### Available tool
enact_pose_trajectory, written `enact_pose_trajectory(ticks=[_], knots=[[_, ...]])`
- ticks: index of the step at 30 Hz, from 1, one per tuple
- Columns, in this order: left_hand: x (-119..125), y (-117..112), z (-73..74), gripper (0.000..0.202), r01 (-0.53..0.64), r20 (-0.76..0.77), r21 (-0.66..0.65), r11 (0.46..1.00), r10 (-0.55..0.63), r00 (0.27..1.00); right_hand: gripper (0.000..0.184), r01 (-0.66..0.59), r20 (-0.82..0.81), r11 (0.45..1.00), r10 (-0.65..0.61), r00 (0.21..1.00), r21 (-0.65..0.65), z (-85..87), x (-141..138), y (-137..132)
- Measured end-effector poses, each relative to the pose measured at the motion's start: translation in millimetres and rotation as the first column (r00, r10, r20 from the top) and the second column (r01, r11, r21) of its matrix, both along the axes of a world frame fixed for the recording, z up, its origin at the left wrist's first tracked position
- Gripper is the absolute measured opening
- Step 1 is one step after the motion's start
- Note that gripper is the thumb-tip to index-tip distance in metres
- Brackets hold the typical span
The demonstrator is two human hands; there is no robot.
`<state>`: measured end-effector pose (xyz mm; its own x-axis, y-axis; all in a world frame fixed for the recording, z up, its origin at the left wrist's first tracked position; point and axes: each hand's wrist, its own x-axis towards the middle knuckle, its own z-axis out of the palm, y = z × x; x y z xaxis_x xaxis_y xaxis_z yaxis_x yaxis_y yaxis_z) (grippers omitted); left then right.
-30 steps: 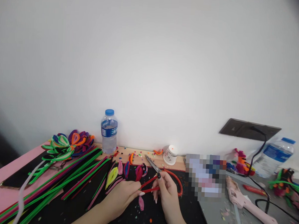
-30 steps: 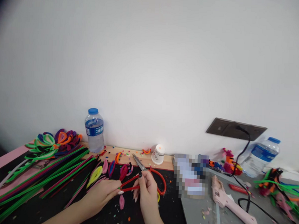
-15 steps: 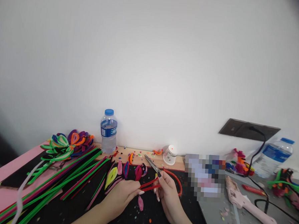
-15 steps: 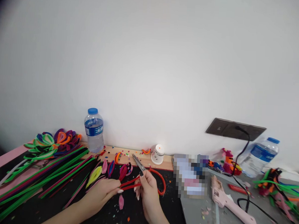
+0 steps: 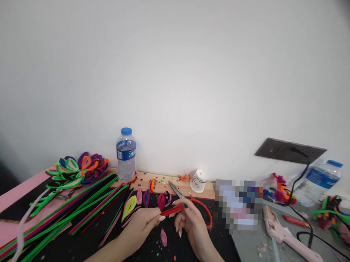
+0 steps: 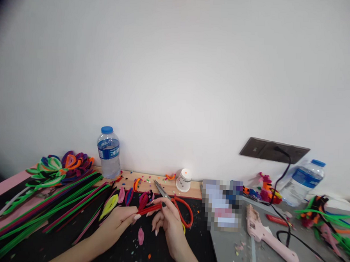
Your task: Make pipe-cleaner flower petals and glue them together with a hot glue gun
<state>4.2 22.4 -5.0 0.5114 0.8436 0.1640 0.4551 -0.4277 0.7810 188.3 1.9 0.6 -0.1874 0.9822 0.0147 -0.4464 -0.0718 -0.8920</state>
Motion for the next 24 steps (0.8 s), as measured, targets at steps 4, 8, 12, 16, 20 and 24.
enact_pose_trajectory(ticks=[4, 8, 12, 16, 20, 24], knots=[[0.2, 0.4, 1.4, 0.034, -0.009, 0.019, -0.027, 1.000, 0.009, 1.000, 0.025, -0.063, 0.017, 0.997, 0.062, 0.998, 0.055, 2.7, 2.6, -2.7], [1.2, 0.2, 3.3, 0.034, -0.006, 0.024, -0.037, 0.999, 0.007, 1.000, 0.036, -0.081, 0.052, 0.993, 0.077, 0.996, 0.083, 0.5, 2.1, -2.2], [2.2, -1.7, 2.5, 0.035, 0.026, 0.013, -0.051, 0.998, -0.026, 1.000, 0.028, -0.023, 0.226, 1.000, 0.021, 0.974, 0.005, -0.9, -2.5, 0.1], [2.6, -5.0, 1.4, 0.034, 0.070, 0.034, -0.074, 0.995, -0.067, 0.997, 0.025, 0.057, 0.307, 0.998, -0.045, 0.951, -0.030, -2.9, -5.2, 1.8], [2.0, -7.9, 4.2, 0.036, 0.071, 0.066, -0.107, 0.992, -0.064, 0.996, 0.030, 0.098, 0.305, 0.995, -0.087, 0.948, -0.022, -6.0, -5.7, 3.4], [1.4, -8.7, 6.9, 0.037, 0.093, 0.060, -0.132, 0.987, -0.086, 0.994, 0.035, 0.114, 0.322, 0.993, -0.105, 0.941, -0.010, -6.2, -6.9, 4.4]])
